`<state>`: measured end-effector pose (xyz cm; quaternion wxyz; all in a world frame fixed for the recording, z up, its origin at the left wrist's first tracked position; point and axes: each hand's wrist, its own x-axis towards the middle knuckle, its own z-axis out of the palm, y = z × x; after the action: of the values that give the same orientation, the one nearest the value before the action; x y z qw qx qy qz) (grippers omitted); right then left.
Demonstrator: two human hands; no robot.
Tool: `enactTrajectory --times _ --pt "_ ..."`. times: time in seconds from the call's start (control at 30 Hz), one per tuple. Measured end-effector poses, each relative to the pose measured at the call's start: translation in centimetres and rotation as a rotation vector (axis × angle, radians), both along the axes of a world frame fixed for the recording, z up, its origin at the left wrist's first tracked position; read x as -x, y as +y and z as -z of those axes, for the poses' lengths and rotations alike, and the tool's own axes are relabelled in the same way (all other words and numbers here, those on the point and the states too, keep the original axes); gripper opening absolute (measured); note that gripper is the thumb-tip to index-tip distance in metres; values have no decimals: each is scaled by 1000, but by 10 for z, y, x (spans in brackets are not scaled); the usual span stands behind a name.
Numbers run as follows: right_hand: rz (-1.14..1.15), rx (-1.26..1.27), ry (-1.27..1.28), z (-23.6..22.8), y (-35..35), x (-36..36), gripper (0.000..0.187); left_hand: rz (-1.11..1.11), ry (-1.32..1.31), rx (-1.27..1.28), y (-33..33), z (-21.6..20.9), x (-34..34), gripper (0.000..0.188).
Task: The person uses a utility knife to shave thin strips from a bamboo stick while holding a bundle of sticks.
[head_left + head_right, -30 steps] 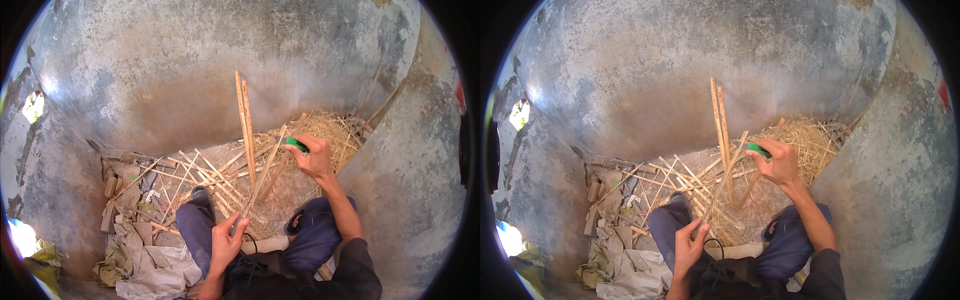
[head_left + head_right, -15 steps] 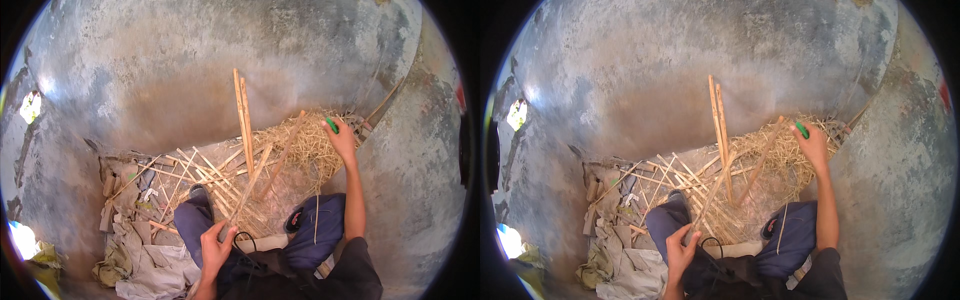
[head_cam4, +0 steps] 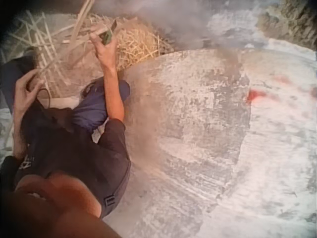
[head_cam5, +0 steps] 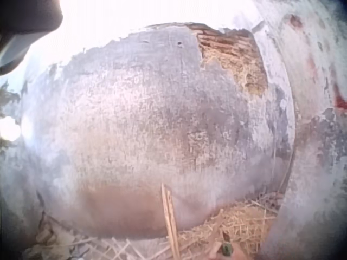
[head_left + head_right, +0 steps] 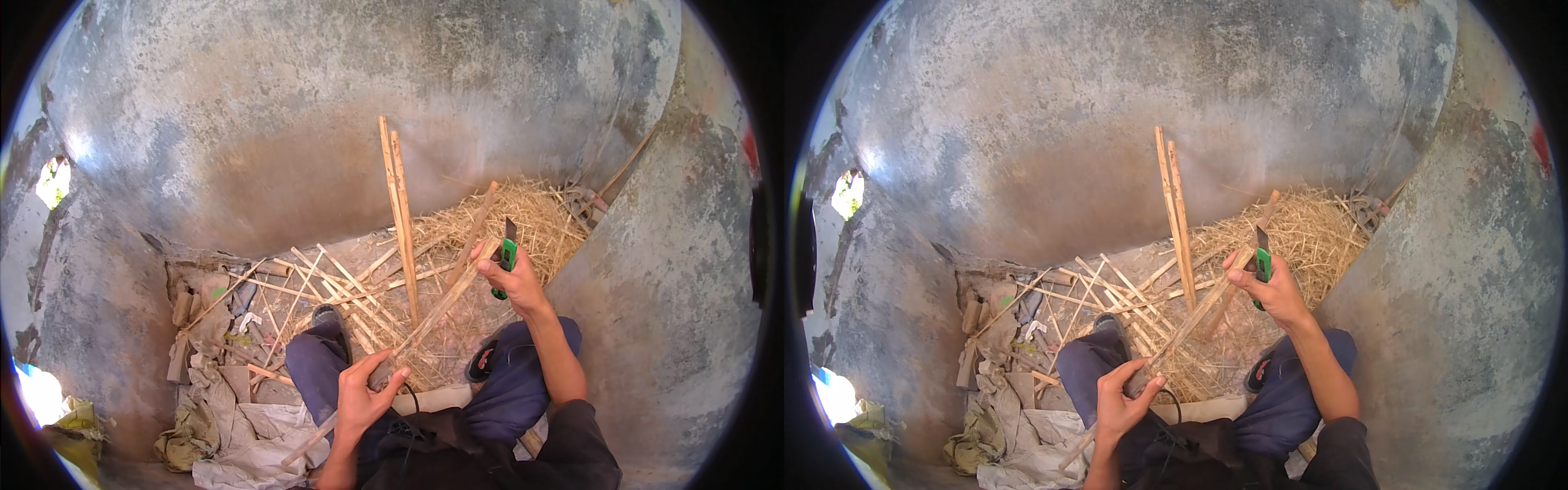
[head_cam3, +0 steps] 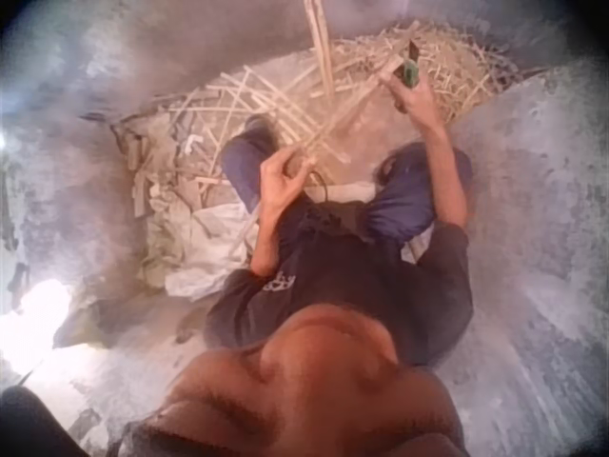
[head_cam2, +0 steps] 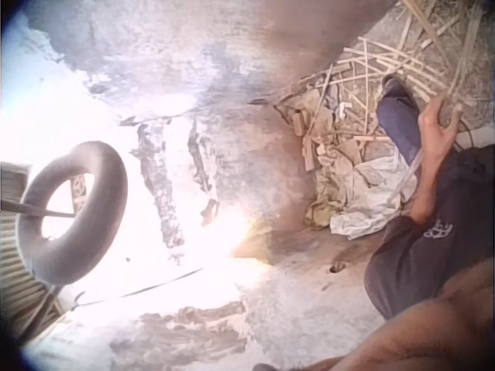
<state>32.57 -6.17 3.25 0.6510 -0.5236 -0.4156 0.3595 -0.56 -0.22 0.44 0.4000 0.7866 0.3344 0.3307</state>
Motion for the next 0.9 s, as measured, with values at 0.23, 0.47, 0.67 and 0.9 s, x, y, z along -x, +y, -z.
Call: enactTrajectory --times 0.23,0.47,0.67,0.9 --pt "29 -23 -32 -5 0 4 34 -24 -7 -36 -1 -2 -2 33" --pt "110 -169 -167 9 1 13 51 -56 -81 25 1 2 -3 32" --pt "138 -253 -658 7 2 40 38 -45 -105 87 2 0 -5 30" --pt "125 -349 -1178 10 -1 75 31 -14 -70 172 3 -9 -9 34"
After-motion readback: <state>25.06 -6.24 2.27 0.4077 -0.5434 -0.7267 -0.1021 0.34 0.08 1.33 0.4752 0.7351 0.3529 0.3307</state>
